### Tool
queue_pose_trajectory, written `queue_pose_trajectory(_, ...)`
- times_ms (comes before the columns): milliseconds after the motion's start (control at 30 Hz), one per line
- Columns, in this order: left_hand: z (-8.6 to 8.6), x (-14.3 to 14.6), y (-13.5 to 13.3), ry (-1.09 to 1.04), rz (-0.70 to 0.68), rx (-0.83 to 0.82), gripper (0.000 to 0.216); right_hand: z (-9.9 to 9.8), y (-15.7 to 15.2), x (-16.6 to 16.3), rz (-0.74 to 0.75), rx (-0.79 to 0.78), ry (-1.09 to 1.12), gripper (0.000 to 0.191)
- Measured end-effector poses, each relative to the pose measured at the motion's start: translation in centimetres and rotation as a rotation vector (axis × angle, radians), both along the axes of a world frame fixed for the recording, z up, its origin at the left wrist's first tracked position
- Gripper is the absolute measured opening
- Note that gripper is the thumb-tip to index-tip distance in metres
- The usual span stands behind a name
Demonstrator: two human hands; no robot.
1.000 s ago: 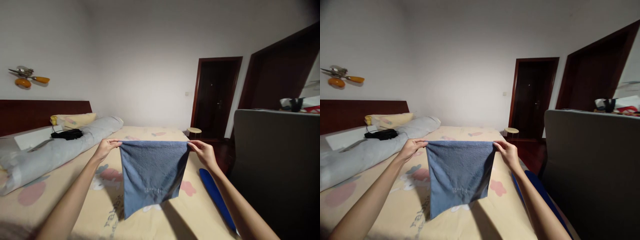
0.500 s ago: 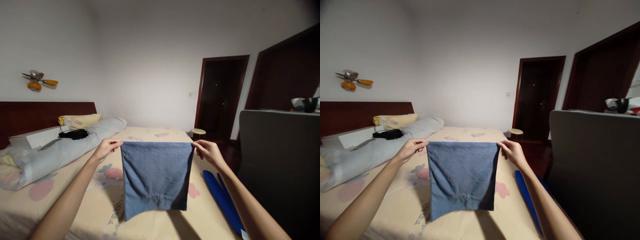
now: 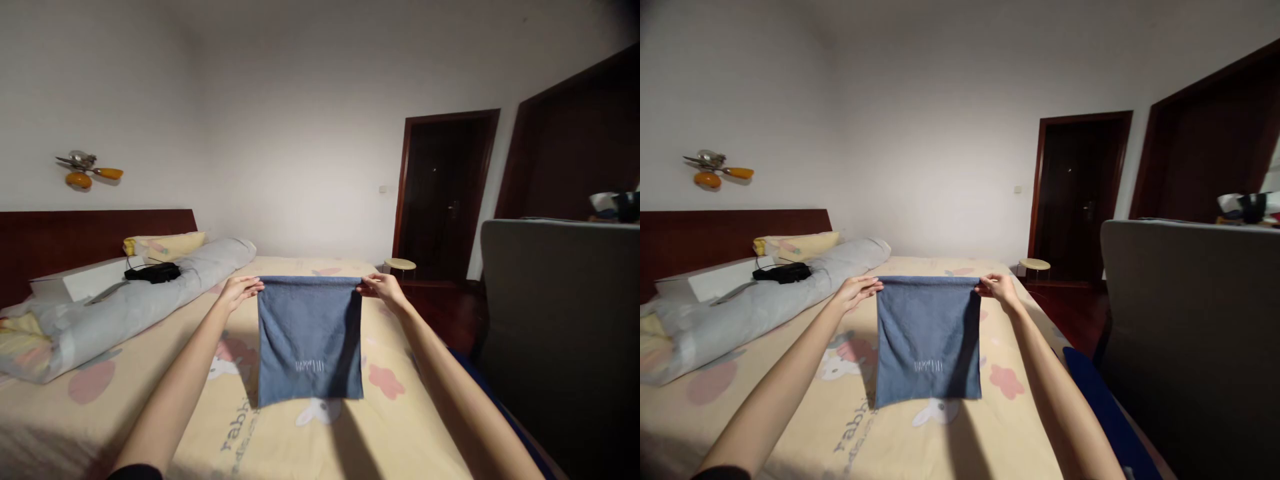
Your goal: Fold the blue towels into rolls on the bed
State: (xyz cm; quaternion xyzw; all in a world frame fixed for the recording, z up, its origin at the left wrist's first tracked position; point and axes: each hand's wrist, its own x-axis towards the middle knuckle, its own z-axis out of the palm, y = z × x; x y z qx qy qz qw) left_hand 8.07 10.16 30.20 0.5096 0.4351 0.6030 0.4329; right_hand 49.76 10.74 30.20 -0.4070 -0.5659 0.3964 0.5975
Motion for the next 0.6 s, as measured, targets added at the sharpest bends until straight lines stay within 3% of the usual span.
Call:
queue_pose_trajectory(167, -0.2, 1.5, 3.5, -0.124, 0.095, 0.133, 0.018, 0.1, 2.6, -1.7, -0.062, 0.149, 0.089, 0.052)
queue_pose_trajectory(267, -1.1, 1.7, 3.6, -0.131, 0.109, 0.223, 0.03, -0.8, 2.2, -1.6, -0.092, 0.247, 0.103, 0.058)
queue_pose_trajectory(333, -2.7, 1.3, 2.8, -0.096, 0.099, 0.243, 0.041, -2.3, 0.9, -1.1, -0.095, 0.271, 0.074, 0.057)
queue_pose_trajectory(433, -7.0, 0.5, 0.2, 0.017, 0.07, 0.186, 0.053, -6.2, -2.2, 0.1, -0.08, 0.252, -0.027, 0.048)
queue_pose_trajectory(600, -17.2, -0.5, -6.7, 0.29, -0.017, -0.023, 0.039, -15.7, -8.8, 1.4, 0.013, 0.156, -0.269, 0.039)
